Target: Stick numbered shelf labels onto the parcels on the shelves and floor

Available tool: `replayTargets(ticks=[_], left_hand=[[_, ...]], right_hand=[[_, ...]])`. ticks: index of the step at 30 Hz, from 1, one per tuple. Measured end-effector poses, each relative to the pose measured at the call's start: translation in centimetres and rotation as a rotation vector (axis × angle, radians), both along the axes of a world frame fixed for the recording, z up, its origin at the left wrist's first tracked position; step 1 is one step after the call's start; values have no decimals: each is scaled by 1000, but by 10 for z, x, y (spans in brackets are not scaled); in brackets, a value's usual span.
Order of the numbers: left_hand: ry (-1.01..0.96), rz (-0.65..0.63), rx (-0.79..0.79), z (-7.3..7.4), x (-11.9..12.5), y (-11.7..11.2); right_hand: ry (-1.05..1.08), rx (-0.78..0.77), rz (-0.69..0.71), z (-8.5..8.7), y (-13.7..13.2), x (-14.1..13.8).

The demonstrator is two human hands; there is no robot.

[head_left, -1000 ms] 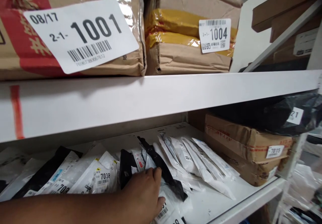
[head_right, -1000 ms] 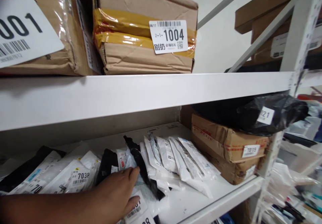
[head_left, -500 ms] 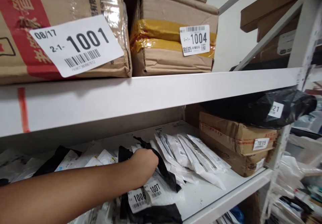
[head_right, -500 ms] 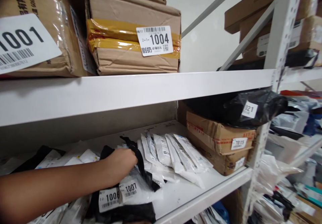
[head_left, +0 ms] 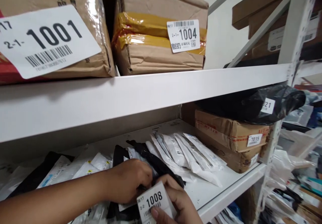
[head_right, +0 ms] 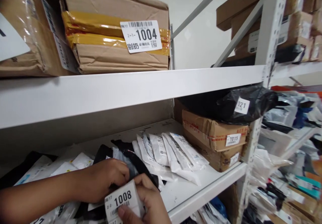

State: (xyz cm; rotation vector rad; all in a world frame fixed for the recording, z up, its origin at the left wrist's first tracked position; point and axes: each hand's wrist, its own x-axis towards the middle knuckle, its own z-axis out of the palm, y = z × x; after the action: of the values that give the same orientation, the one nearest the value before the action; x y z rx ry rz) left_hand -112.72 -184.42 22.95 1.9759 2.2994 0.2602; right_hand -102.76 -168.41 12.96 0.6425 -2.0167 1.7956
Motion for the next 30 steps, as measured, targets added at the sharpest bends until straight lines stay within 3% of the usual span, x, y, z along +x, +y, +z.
replayTargets(ticks=[4,10,15,21,30], left_hand=[[-183,151,1,9,4,1],[-141,335,-55,20,3,15],[-233,323,-198,23,-7,14],[-624,362,-235,26,-14,9],[-74,524,-93,-1,4,11]], right_hand=[[78,108,-178,11,10,-4],[-241,-88,-101,15,8,-9],[-280,-195,-203,15,3,-17],[-242,-8,-257,5,-13,-30],[-179,101,-454,-8,-30,-45]])
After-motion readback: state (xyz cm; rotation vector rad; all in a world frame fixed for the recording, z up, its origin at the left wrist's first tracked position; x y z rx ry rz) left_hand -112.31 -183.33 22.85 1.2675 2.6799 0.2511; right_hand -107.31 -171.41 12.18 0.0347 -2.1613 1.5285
